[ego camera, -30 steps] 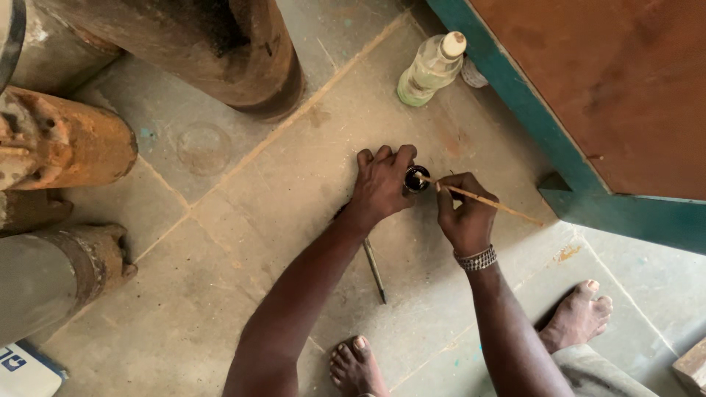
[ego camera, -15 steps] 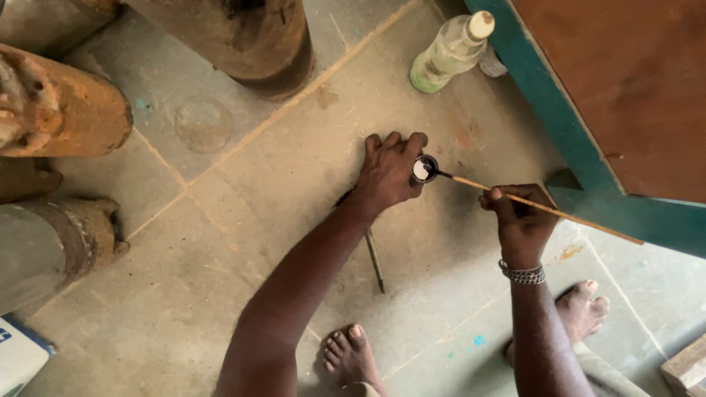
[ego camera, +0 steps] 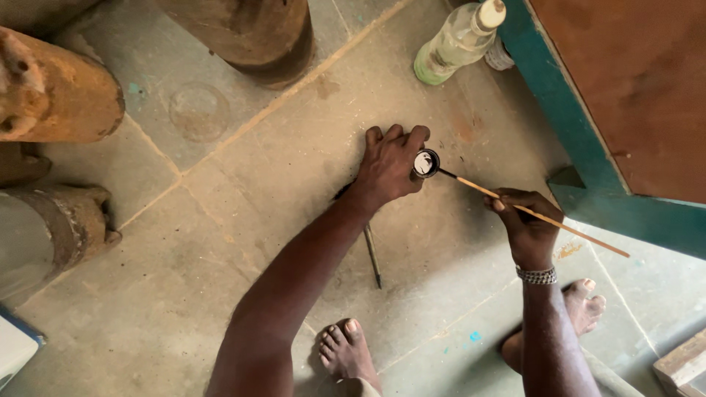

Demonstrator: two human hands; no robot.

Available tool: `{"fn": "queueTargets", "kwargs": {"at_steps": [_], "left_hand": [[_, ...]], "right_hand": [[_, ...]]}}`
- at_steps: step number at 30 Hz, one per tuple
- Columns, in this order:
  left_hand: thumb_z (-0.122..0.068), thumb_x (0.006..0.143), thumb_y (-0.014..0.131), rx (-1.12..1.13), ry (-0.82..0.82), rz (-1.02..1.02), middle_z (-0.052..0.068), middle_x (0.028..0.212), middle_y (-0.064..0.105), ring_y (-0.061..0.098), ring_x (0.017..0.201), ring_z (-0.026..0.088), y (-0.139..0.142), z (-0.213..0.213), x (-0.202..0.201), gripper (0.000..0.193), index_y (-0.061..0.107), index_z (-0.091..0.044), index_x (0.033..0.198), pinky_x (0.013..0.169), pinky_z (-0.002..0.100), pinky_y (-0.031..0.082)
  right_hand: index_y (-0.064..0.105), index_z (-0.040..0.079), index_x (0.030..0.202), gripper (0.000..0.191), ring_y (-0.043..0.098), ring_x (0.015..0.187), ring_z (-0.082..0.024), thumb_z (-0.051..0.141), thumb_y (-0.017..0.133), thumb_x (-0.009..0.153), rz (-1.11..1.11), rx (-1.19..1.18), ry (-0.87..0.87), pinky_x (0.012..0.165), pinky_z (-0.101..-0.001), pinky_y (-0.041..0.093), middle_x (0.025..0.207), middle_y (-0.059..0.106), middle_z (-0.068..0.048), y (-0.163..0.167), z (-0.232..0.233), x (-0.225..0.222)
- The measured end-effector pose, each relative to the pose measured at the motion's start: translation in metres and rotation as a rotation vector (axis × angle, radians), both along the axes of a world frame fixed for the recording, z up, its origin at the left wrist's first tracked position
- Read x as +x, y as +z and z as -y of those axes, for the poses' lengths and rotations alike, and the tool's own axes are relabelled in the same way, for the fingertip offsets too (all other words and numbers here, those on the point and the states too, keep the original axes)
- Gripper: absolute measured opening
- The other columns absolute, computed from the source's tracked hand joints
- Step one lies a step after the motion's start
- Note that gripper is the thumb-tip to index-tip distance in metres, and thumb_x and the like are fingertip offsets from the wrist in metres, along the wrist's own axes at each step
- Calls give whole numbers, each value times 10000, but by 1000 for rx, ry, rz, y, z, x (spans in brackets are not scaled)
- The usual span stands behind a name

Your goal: The person sits on the workshop floor and mixes black paint with thinner in a small can, stirring with a stick and pouring liquid from a bottle. They then use a paintbrush to apply black paint to the body of a metal pump cylinder, dipping the brush into the can repeatedly and coating different sections of the pump.

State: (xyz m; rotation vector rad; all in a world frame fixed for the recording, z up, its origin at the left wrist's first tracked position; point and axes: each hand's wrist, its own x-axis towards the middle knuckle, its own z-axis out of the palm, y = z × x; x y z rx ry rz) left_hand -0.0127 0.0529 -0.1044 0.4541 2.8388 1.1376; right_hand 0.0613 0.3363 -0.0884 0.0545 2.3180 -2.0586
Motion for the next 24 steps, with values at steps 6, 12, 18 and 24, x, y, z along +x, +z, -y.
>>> {"fn": "queueTargets", "kwargs": {"at_steps": [6,12,18,24], "left_hand": [[-142,635,826,-4,-6,51,-29,969,712,597,1023,209,6,-1,0,642,492,-173,1181,913,484,318],[-157,610,844,2,-20,61,-23,966,709,587,1018,222,3,0,0,675,491,-165,1185,900,488,312],[-145,659,823,4,-5,32,-39,961,710,595,1019,215,2,-2,0,613,495,-178,1176,898,489,315],[-145,667,823,24,5,-17,-37,961,705,599,1012,215,2,0,3,613,497,-175,1185,901,490,317]], "right_hand": [[687,-57,984,92,737,1014,-254,-133,693,933,-53,80,54,933,-355,619,1146,731,-197,-26,18,-9],[656,-43,1016,96,755,1019,-251,-100,706,957,-18,-38,-66,942,-362,636,1128,731,-208,-25,-5,9],[648,-50,1043,104,755,950,-257,-49,711,960,124,-93,-163,884,-366,638,1039,730,-208,-44,14,5],[641,-21,1047,100,738,886,-231,-18,711,976,184,-303,-274,821,-354,637,992,721,-150,-51,5,18]]}}
